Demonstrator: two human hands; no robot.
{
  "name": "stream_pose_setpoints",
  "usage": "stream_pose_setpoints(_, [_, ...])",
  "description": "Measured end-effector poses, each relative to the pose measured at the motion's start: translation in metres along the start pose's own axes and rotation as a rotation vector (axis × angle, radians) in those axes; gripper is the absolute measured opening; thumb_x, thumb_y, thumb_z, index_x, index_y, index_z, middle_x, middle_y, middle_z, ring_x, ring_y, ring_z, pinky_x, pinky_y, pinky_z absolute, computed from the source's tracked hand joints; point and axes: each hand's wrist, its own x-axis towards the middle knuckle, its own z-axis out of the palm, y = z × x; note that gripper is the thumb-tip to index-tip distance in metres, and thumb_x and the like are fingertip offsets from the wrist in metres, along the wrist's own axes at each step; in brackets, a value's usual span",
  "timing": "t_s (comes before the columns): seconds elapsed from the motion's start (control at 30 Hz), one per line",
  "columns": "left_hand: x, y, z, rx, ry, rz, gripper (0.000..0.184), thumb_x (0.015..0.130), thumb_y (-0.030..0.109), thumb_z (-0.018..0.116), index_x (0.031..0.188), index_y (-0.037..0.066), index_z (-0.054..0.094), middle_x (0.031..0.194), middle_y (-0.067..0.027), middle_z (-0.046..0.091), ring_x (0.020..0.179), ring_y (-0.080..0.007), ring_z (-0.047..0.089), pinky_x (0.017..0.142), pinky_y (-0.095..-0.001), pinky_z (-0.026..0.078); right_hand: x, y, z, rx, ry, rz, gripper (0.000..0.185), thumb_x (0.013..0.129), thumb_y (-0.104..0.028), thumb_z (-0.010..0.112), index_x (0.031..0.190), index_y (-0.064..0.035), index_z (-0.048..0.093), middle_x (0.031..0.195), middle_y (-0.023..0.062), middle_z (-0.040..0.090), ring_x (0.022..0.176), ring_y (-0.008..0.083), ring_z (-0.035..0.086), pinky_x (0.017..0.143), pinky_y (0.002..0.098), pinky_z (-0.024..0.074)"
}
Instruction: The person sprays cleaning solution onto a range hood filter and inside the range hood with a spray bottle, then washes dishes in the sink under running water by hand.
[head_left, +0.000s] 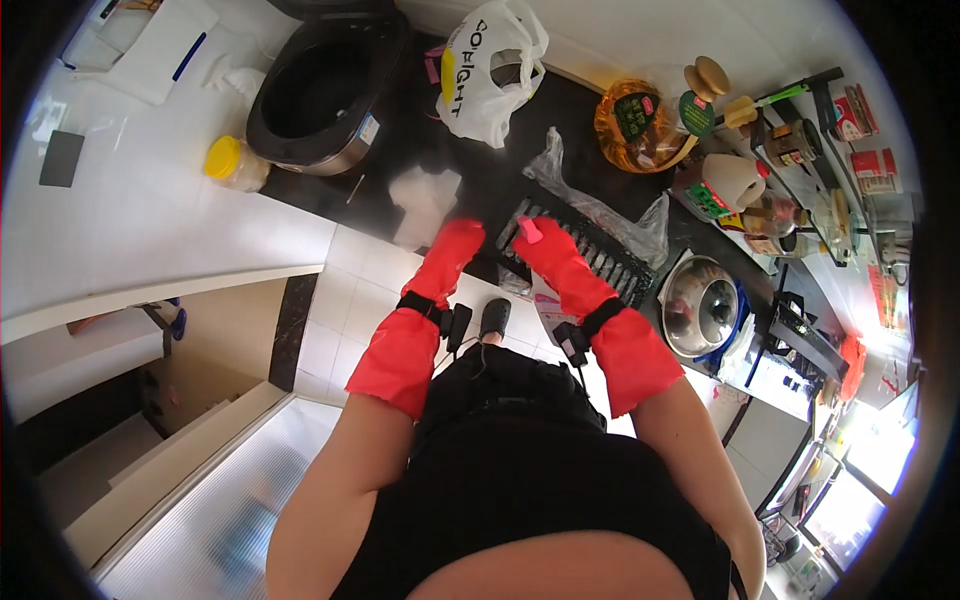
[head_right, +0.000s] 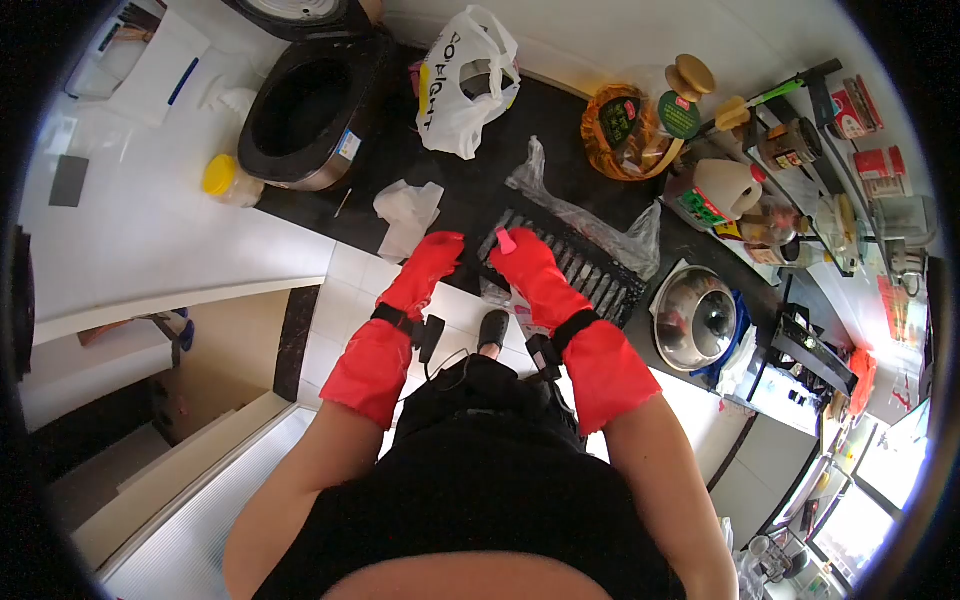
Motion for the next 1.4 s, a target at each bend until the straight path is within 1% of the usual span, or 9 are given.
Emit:
stream_pose_setpoints(0.17, [0.006, 0.013, 0.003, 0.182, 0.019, -0.061, 0.041, 0.093, 0.030, 0.066, 0.129, 0.011, 0.063, 0.111, -0.0016, 0.068, 0.094, -0.0152, 0.063, 0.082, -0.0312, 0.049, 0.020, 0.006, -0.020, -0.061, 0.077, -0.048, 0.044, 0.082, -0.035, 0.068, 0.114, -0.0050, 0.066, 0.116, 0.0223, 0.067, 0.111, 0.0426, 0.062, 0.092, 0.0463, 0.0515])
stream_pose_setpoints(0.5, [-0.005, -0.006, -0.005, -0.084, -0.057, 0.081, 0.044, 0.093, 0.031, 0.069, 0.132, 0.013, 0.061, 0.120, -0.0007, 0.066, 0.102, -0.0172, 0.062, 0.089, -0.0331, 0.048, 0.044, 0.043, -0.047, -0.130, 0.126, -0.137, 0.044, 0.080, -0.034, 0.067, 0.112, -0.0038, 0.066, 0.111, 0.0234, 0.068, 0.107, 0.0441, 0.063, 0.088, 0.0496, 0.0515])
stream_pose_setpoints(0.7, [0.002, -0.007, -0.011, -0.032, -0.078, 0.107, 0.044, 0.094, 0.033, 0.067, 0.132, 0.013, 0.061, 0.123, -0.0015, 0.065, 0.104, -0.0187, 0.061, 0.090, -0.0344, 0.047, -0.015, 0.042, -0.082, -0.153, -0.030, 0.033, 0.041, 0.084, -0.034, 0.063, 0.112, -0.0040, 0.064, 0.110, 0.0242, 0.066, 0.107, 0.0438, 0.062, 0.086, 0.0509, 0.0503])
stream_pose_setpoints(0.8, [-0.005, 0.008, -0.008, -0.008, -0.099, 0.091, 0.042, 0.094, 0.032, 0.067, 0.131, 0.013, 0.061, 0.121, -0.0021, 0.065, 0.102, -0.0195, 0.061, 0.088, -0.0349, 0.049, -0.055, 0.058, -0.085, -0.280, 0.044, -0.175, 0.040, 0.087, -0.032, 0.061, 0.118, -0.0061, 0.062, 0.113, 0.0229, 0.064, 0.108, 0.0433, 0.060, 0.087, 0.0495, 0.0503])
stream_pose_setpoints(1.07, [0.015, 0.028, 0.001, 0.277, -0.039, -0.077, 0.041, 0.093, 0.032, 0.069, 0.128, 0.012, 0.061, 0.115, -0.0048, 0.065, 0.097, -0.0217, 0.062, 0.082, -0.0355, 0.052, -0.163, 0.123, -0.083, -0.280, 0.220, -0.225, 0.043, 0.089, -0.022, 0.065, 0.129, -0.0088, 0.060, 0.113, 0.0180, 0.064, 0.101, 0.0403, 0.063, 0.082, 0.0451, 0.0542])
stream_pose_setpoints(1.2, [0.013, 0.027, 0.005, 0.300, -0.032, -0.046, 0.043, 0.093, 0.032, 0.070, 0.130, 0.012, 0.060, 0.115, -0.0073, 0.063, 0.095, -0.0217, 0.062, 0.080, -0.0353, 0.053, -0.202, 0.168, -0.067, 0.210, 0.442, -0.087, 0.041, 0.087, -0.017, 0.073, 0.125, -0.0074, 0.061, 0.105, 0.0157, 0.067, 0.098, 0.0344, 0.066, 0.084, 0.0391, 0.0538])
stream_pose_setpoints(1.27, [0.024, 0.006, -0.009, 0.243, -0.045, 0.027, 0.043, 0.093, 0.033, 0.069, 0.129, 0.011, 0.060, 0.111, -0.0078, 0.062, 0.095, -0.0216, 0.062, 0.079, -0.0354, 0.053, -0.218, 0.178, -0.063, 0.177, 0.480, -0.091, 0.041, 0.087, -0.017, 0.074, 0.124, -0.0073, 0.061, 0.103, 0.0140, 0.067, 0.096, 0.0326, 0.066, 0.084, 0.0378, 0.0533])
stream_pose_setpoints(1.37, [0.020, 0.019, -0.003, 0.342, -0.044, -0.102, 0.061, 0.094, 0.040, 0.067, 0.144, 0.009, 0.050, 0.136, -0.0075, 0.056, 0.117, -0.0232, 0.057, 0.094, -0.0381, 0.049, -0.236, 0.186, -0.055, 0.284, 0.537, -0.082, 0.041, 0.087, -0.017, 0.074, 0.125, -0.0074, 0.061, 0.102, 0.0120, 0.067, 0.096, 0.0310, 0.066, 0.086, 0.0365, 0.0528])
stream_pose_setpoints(1.4, [0.024, 0.023, 0.002, 0.339, 0.002, -0.115, 0.043, 0.093, 0.034, 0.068, 0.129, 0.011, 0.061, 0.113, -0.0078, 0.063, 0.098, -0.0211, 0.060, 0.080, -0.0356, 0.052, -0.239, 0.185, -0.054, 0.346, 0.556, -0.079, 0.042, 0.087, -0.017, 0.075, 0.125, -0.0075, 0.061, 0.102, 0.0114, 0.067, 0.096, 0.0307, 0.066, 0.086, 0.0361, 0.0527])
